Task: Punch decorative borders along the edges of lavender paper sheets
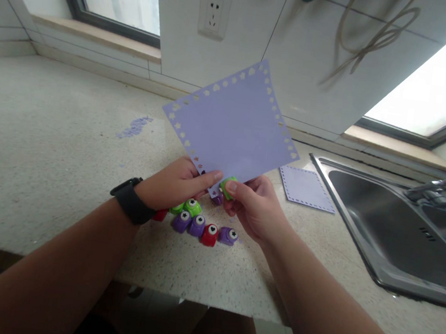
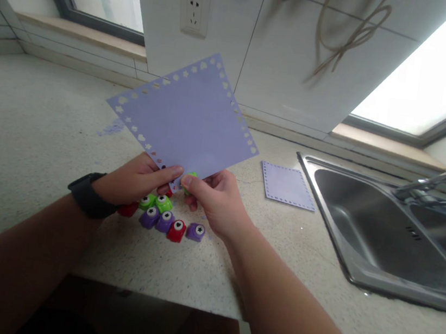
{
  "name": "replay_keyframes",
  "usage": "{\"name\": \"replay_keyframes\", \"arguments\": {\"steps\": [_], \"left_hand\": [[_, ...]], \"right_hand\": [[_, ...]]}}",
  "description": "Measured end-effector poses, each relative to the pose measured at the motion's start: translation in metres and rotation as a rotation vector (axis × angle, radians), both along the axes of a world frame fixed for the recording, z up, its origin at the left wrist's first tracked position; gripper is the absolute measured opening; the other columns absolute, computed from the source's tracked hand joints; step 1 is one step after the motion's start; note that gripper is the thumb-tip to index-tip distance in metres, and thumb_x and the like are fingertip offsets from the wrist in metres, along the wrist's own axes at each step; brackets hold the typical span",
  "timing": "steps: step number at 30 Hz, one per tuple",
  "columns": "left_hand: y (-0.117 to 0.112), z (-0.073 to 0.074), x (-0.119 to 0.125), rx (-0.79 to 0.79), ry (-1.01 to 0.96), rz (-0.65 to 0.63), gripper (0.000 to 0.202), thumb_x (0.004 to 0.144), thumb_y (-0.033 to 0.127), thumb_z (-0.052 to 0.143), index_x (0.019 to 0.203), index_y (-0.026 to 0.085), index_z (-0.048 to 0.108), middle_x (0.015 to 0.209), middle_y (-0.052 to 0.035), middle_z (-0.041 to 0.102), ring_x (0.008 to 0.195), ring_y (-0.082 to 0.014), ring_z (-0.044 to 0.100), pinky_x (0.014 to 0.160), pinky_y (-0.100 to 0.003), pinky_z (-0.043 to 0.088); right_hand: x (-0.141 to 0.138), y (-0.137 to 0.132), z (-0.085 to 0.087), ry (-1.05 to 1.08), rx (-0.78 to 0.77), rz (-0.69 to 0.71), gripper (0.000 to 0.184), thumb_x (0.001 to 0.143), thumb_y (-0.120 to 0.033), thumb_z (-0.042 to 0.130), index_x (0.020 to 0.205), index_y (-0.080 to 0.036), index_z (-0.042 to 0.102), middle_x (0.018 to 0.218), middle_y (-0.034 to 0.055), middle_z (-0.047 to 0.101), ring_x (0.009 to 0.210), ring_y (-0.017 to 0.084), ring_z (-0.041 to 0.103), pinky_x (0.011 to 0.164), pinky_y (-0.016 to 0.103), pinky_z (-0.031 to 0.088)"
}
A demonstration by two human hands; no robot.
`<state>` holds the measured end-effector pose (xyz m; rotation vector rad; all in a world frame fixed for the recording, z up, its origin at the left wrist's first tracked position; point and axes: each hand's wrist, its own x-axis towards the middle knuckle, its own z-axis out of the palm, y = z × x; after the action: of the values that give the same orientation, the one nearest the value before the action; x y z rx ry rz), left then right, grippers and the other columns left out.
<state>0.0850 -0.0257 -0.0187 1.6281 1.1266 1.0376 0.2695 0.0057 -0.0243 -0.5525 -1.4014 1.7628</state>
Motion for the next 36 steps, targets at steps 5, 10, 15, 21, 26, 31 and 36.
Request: {"name": "replay_keyframes", "arguments": {"steps": [5, 10, 15, 21, 26, 31, 36], "left_hand": [[0.000, 0.000, 0.000, 0.009, -0.012, -0.011, 0.033, 0.096, 0.038, 0.053, 0.068, 0.018, 0.054, 0.054, 0.0056, 0.046, 0.049, -0.0088, 0.043, 0.047, -0.021, 0.035], [0.000, 0.000, -0.001, -0.012, -0.051, -0.004, 0.032, 0.095, 0.039, 0.054, 0.071, 0.018, 0.056, 0.054, 0.0053, 0.048, 0.049, -0.0090, 0.044, 0.047, -0.022, 0.036], [0.003, -0.004, -0.006, -0.023, -0.069, 0.075, 0.037, 0.094, 0.044, 0.056, 0.069, 0.018, 0.058, 0.053, 0.0039, 0.052, 0.046, -0.0096, 0.047, 0.047, -0.023, 0.039], [0.007, -0.007, -0.013, 0.012, -0.072, 0.171, 0.040, 0.092, 0.047, 0.059, 0.065, 0.017, 0.059, 0.052, 0.0034, 0.054, 0.046, -0.0102, 0.051, 0.048, -0.022, 0.042], [0.007, -0.004, -0.013, 0.019, -0.112, 0.208, 0.036, 0.092, 0.046, 0.060, 0.069, 0.018, 0.061, 0.055, 0.0033, 0.057, 0.048, -0.0109, 0.053, 0.048, -0.023, 0.042], [0.010, -0.003, -0.013, 0.068, -0.096, 0.206, 0.040, 0.095, 0.044, 0.055, 0.067, 0.017, 0.062, 0.056, 0.0016, 0.060, 0.049, -0.0104, 0.050, 0.050, -0.023, 0.041], [0.015, -0.007, -0.016, 0.044, -0.018, 0.254, 0.049, 0.096, 0.049, 0.052, 0.061, 0.017, 0.063, 0.054, 0.0001, 0.060, 0.050, -0.0108, 0.050, 0.052, -0.024, 0.041]], "right_hand": [[0.001, 0.001, -0.001, 0.000, 0.036, 0.024, 0.014, 0.080, -0.024, 0.077, 0.076, -0.014, 0.068, 0.061, -0.0026, 0.059, 0.048, 0.008, 0.050, 0.042, 0.021, 0.038], [0.001, 0.002, 0.000, -0.062, 0.039, 0.039, 0.020, 0.080, -0.031, 0.078, 0.080, -0.014, 0.068, 0.065, -0.0012, 0.060, 0.052, 0.010, 0.051, 0.046, 0.024, 0.041], [0.002, 0.004, 0.003, -0.056, -0.024, -0.016, 0.025, 0.078, -0.035, 0.077, 0.075, -0.018, 0.058, 0.062, -0.0025, 0.057, 0.052, 0.011, 0.054, 0.047, 0.025, 0.041], [0.013, 0.013, 0.005, -0.062, 0.008, -0.119, 0.026, 0.082, -0.039, 0.069, 0.073, -0.021, 0.053, 0.059, -0.0041, 0.054, 0.052, 0.013, 0.054, 0.049, 0.027, 0.037], [0.024, 0.020, 0.010, -0.459, 0.389, -0.200, 0.026, 0.090, -0.043, 0.061, 0.079, -0.019, 0.063, 0.066, -0.0002, 0.060, 0.059, 0.014, 0.051, 0.057, 0.029, 0.038], [0.033, 0.019, 0.021, -0.959, 0.943, -0.112, 0.014, 0.085, -0.033, 0.066, 0.083, -0.021, 0.071, 0.077, 0.0042, 0.067, 0.074, 0.020, 0.057, 0.071, 0.035, 0.041], [0.035, 0.015, 0.024, -1.139, 1.023, 0.022, 0.015, 0.079, -0.030, 0.070, 0.091, -0.021, 0.071, 0.081, 0.0062, 0.067, 0.074, 0.021, 0.058, 0.067, 0.034, 0.040]]}}
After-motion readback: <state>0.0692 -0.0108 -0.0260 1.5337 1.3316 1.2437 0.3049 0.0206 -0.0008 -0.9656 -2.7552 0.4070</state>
